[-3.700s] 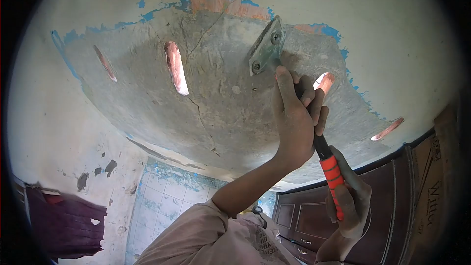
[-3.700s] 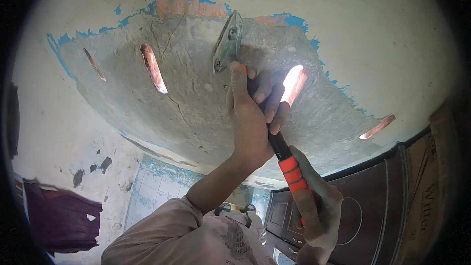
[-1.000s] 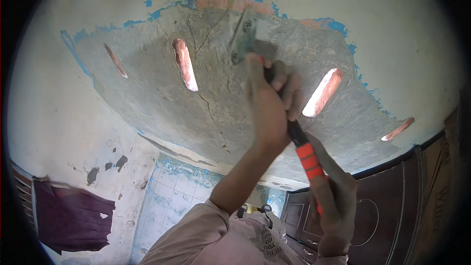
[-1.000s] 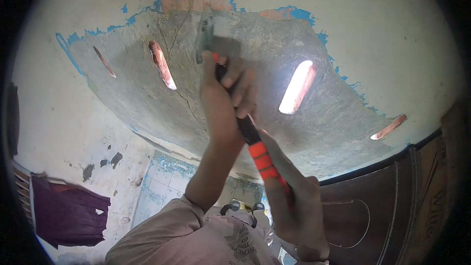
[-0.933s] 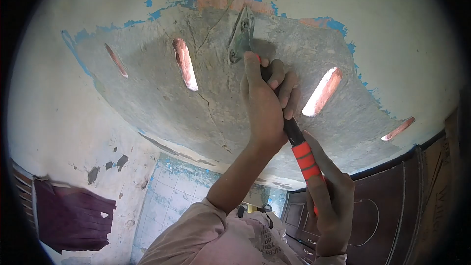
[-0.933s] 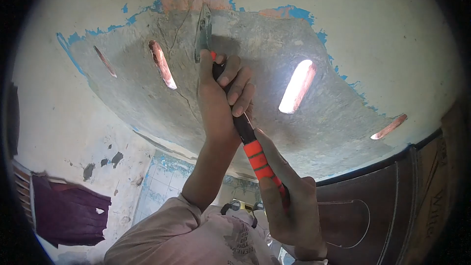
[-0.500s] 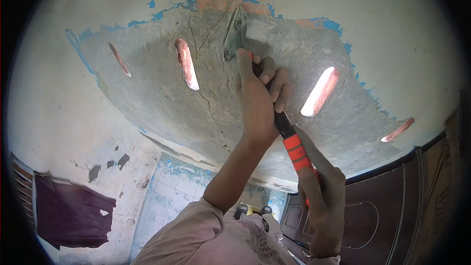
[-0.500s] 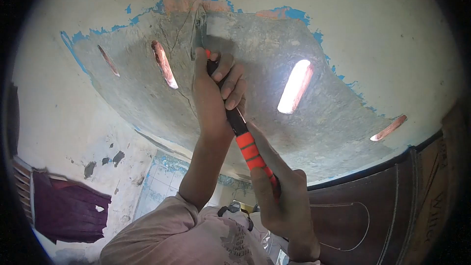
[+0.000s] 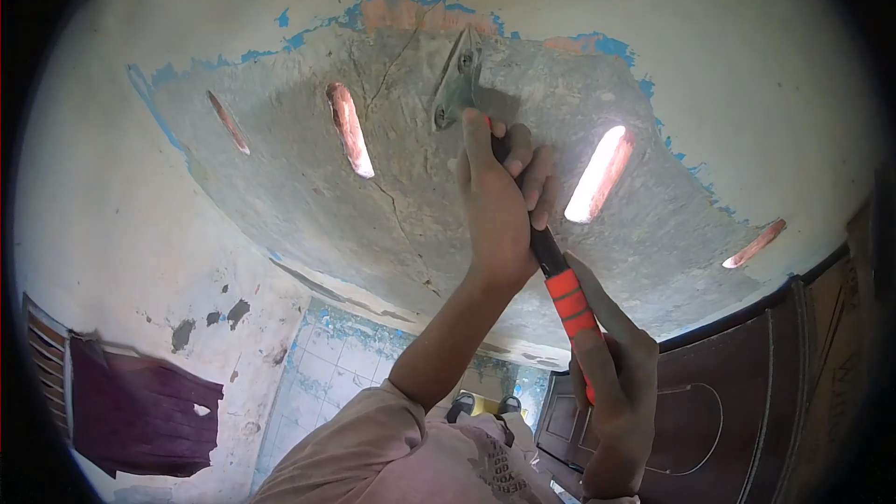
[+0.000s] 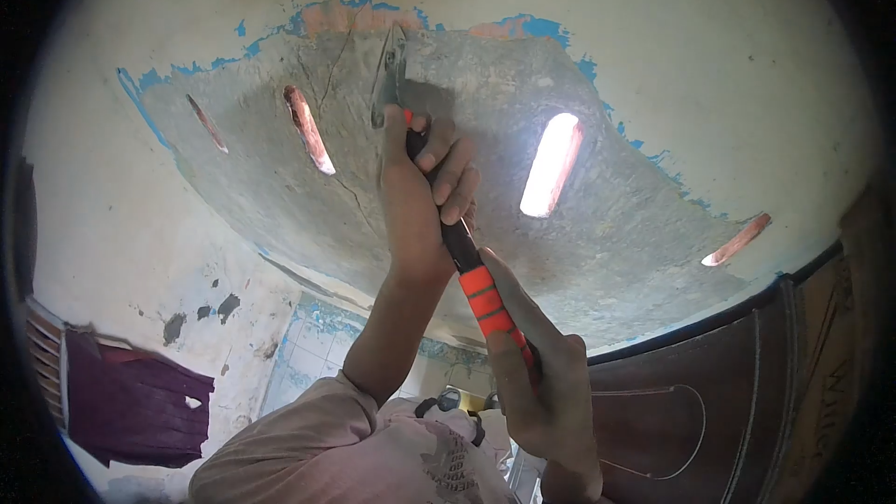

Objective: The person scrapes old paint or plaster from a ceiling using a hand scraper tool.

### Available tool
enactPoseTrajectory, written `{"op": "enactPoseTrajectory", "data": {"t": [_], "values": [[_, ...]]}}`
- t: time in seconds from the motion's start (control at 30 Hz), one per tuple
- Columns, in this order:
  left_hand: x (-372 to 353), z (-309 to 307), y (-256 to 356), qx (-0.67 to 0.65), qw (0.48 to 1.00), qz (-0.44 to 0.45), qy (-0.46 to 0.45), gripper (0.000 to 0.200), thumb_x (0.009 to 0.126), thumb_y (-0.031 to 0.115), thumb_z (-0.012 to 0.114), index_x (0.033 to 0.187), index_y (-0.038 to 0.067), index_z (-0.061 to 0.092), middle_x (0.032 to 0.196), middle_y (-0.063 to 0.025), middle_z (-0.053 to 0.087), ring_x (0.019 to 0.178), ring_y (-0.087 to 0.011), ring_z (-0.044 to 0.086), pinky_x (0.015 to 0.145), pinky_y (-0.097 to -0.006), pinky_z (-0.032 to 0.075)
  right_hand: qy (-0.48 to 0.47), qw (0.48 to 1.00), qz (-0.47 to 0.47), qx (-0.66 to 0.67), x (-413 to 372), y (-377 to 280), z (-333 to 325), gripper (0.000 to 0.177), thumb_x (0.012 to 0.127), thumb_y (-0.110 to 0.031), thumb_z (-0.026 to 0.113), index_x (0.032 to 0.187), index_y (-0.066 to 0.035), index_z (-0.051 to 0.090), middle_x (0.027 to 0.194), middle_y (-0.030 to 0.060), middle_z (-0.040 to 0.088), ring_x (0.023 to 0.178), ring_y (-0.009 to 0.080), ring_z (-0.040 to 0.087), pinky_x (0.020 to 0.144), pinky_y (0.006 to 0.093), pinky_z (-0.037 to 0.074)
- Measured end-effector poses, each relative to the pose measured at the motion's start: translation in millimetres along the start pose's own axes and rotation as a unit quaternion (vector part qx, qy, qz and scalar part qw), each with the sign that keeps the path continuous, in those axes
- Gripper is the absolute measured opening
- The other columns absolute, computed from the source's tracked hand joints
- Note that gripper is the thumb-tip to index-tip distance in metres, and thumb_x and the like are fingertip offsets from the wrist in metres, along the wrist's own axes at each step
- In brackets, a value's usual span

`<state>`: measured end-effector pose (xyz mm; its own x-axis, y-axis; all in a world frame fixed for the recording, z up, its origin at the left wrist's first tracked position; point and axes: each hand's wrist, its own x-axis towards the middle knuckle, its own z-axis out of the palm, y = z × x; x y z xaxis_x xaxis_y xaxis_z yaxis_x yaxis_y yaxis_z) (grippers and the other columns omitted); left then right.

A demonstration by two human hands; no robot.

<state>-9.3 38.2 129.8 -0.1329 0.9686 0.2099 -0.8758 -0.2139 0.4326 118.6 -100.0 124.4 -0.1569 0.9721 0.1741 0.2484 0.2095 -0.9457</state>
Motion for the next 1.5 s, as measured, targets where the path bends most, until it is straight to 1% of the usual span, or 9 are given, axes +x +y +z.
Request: {"op": "enactPoseTrajectory", "data": {"t": [0.2, 0.33, 0.63, 0.73, 0.77, 0.87, 0.97, 1.33, 1.5], "values": [[13, -7, 18, -0.012, 0.999, 0.038, 0.0, 0.026, 0.109, 0.036, 0.044, 0.097, 0.013, 0.046, 0.065, 0.0056, 0.037, 0.044, -0.0045, 0.03, 0.03, -0.019, 0.027, -0.031, 0.999, -0.016, -0.007, 13, -6, 11, 0.054, 0.097, -0.004, 0.047, 0.151, -0.002, 0.044, 0.062, 0.0036, 0.052, 0.057, 0.0043, 0.044, 0.053, 0.025, 0.036], [1, 7, 13, 0.04, 0.996, 0.003, 0.078, 0.028, 0.108, 0.039, 0.046, 0.096, 0.014, 0.046, 0.065, 0.0053, 0.037, 0.043, -0.0049, 0.03, 0.03, -0.0195, 0.025, -0.027, 0.999, 0.025, -0.006, 6, -8, 2, 0.054, 0.098, -0.007, 0.048, 0.152, -0.001, 0.042, 0.062, 0.0056, 0.052, 0.056, 0.0055, 0.043, 0.053, 0.0258, 0.037], [10, -5, 26, 0.032, 0.999, 0.028, 0.006, 0.03, 0.107, 0.043, 0.043, 0.097, 0.016, 0.045, 0.066, 0.0064, 0.035, 0.042, -0.0052, 0.026, 0.031, -0.02, 0.024, -0.044, 0.999, -0.004, -0.002, 12, -10, 16, 0.055, 0.098, -0.008, 0.047, 0.152, 0.0, 0.04, 0.063, 0.0061, 0.053, 0.054, 0.006, 0.046, 0.053, 0.0268, 0.04], [0, 10, 18, 0.045, 0.994, -0.019, 0.096, 0.028, 0.108, 0.041, 0.044, 0.096, 0.015, 0.045, 0.066, 0.0064, 0.035, 0.042, -0.0048, 0.027, 0.03, -0.0195, 0.024, -0.02, 0.999, 0.025, 0.015, 0, -13, 11, 0.055, 0.098, -0.007, 0.047, 0.152, 0.001, 0.04, 0.065, 0.0071, 0.056, 0.054, 0.0061, 0.049, 0.052, 0.0272, 0.041], [-1, 4, 12, 0.018, 1.0, -0.008, 0.025, 0.028, 0.108, 0.041, 0.042, 0.096, 0.016, 0.045, 0.065, 0.0062, 0.034, 0.042, -0.0045, 0.028, 0.03, -0.0194, 0.024, -0.009, 0.999, 0.033, 0.022, -3, -14, 11, 0.055, 0.097, -0.006, 0.046, 0.152, 0.001, 0.04, 0.065, 0.0074, 0.058, 0.053, 0.0061, 0.05, 0.052, 0.0274, 0.041], [-4, 7, 24, 0.046, 0.997, -0.031, 0.056, 0.028, 0.109, 0.04, 0.041, 0.094, 0.016, 0.045, 0.065, 0.0059, 0.035, 0.042, -0.0045, 0.028, 0.029, -0.0199, 0.023, -0.021, 0.999, 0.026, -0.011, -3, -16, 18, 0.056, 0.097, -0.005, 0.046, 0.152, 0.002, 0.038, 0.068, 0.01, 0.061, 0.053, 0.007, 0.052, 0.052, 0.0282, 0.043], [10, -9, 32, 0.024, 1.0, 0.007, -0.009, 0.03, 0.109, 0.041, 0.04, 0.093, 0.017, 0.046, 0.065, 0.0064, 0.036, 0.041, -0.0047, 0.028, 0.028, -0.0211, 0.023, -0.047, 0.999, -0.019, -0.018, 4, -12, 30, 0.058, 0.098, -0.005, 0.047, 0.154, 0.002, 0.035, 0.068, 0.0108, 0.062, 0.052, 0.0084, 0.053, 0.052, 0.0288, 0.043], [12, -8, 35, 0.003, 1.0, -0.005, 0.022, 0.031, 0.109, 0.041, 0.042, 0.091, 0.016, 0.047, 0.06, 0.0067, 0.034, 0.037, -0.005, 0.025, 0.028, -0.0209, 0.023, -0.036, 0.998, -0.043, -0.027, 7, -14, 35, 0.057, 0.098, -0.005, 0.047, 0.153, 0.003, 0.037, 0.06, 0.0076, 0.055, 0.051, 0.0072, 0.05, 0.052, 0.0268, 0.043], [3, -3, 30, 0.055, 0.998, -0.016, 0.031, 0.034, 0.108, 0.042, 0.041, 0.09, 0.015, 0.047, 0.059, 0.006, 0.034, 0.036, -0.0052, 0.027, 0.027, -0.0206, 0.021, -0.049, 0.998, -0.027, -0.02, 2, -9, 26, 0.06, 0.097, -0.004, 0.049, 0.154, 0.003, 0.033, 0.075, 0.0169, 0.067, 0.051, 0.0087, 0.052, 0.051, 0.0281, 0.044]]}}
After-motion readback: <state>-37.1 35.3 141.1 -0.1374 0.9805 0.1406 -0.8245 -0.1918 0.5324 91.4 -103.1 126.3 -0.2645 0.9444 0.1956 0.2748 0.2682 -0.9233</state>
